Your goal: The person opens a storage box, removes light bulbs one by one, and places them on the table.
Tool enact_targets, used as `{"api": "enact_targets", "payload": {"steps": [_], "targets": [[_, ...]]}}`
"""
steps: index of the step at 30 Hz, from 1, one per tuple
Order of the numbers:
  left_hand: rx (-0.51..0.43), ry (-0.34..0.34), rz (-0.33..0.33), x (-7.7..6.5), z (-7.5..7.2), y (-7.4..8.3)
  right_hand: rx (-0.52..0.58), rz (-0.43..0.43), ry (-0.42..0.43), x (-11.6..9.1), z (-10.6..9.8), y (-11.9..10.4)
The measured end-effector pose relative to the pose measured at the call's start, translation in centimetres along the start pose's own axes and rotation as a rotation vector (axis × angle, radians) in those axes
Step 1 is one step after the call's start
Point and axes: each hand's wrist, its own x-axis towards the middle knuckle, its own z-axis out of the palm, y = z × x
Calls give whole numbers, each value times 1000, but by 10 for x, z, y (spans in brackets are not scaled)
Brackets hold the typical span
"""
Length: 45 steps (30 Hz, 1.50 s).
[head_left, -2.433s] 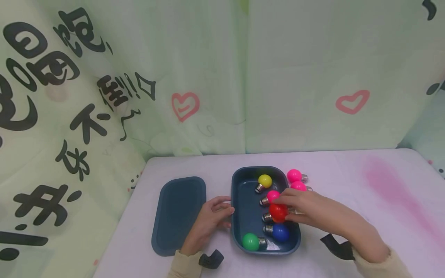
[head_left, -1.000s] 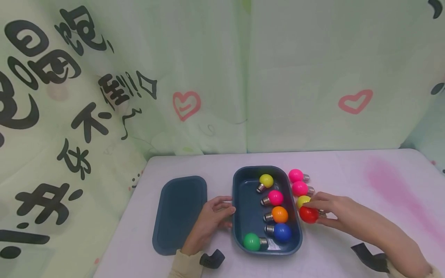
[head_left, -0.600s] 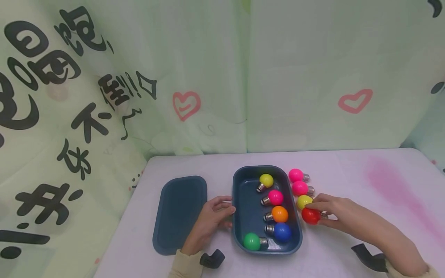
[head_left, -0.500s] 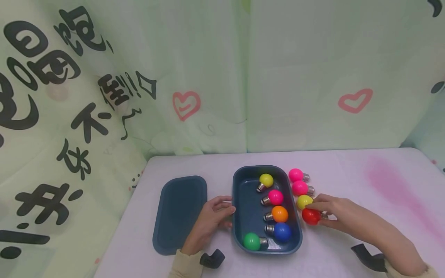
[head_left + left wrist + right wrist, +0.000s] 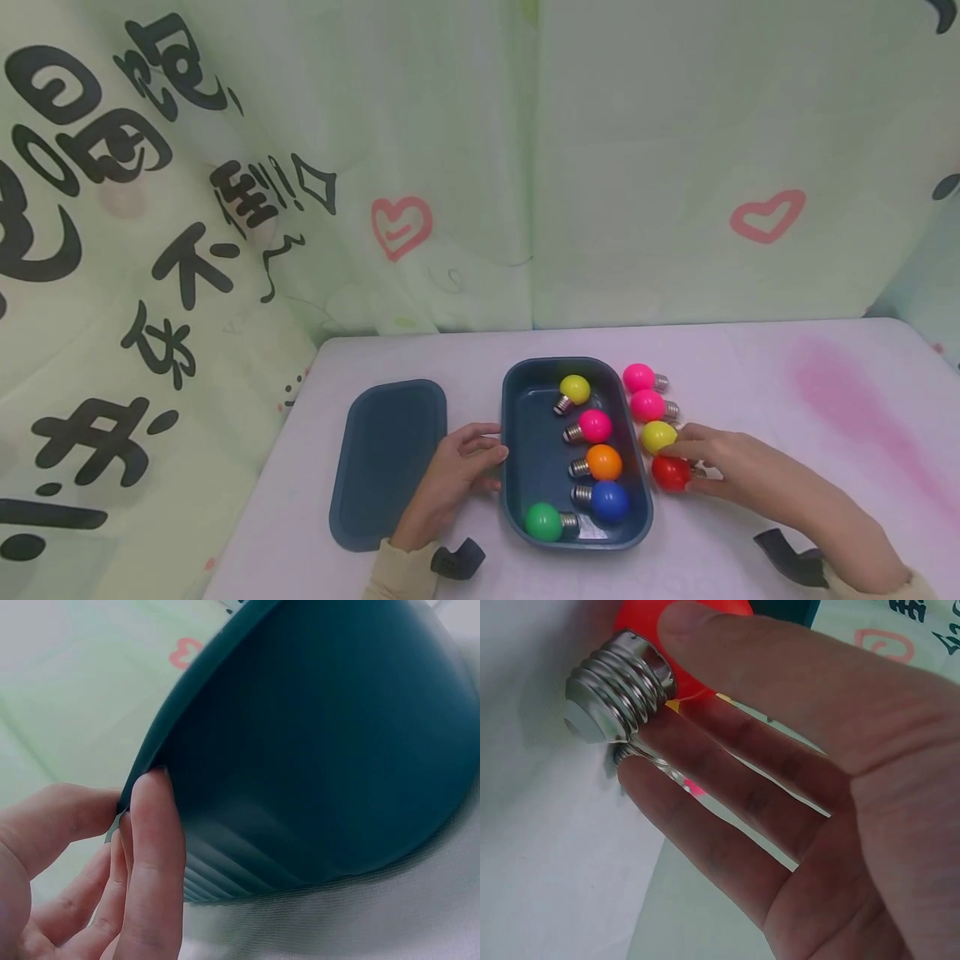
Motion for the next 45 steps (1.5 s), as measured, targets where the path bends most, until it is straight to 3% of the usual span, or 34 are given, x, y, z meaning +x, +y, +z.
{"api": "enact_targets", "payload": {"steps": [17, 31, 45], "targets": [[-3, -6, 4, 1, 0, 0, -19, 40, 26, 3, 3, 0], [-8, -11, 13, 1, -1, -1, -48, -22, 70, 3, 2, 1], [-28, -21, 34, 1, 1, 1, -83, 13, 76, 4, -7, -13]]}}
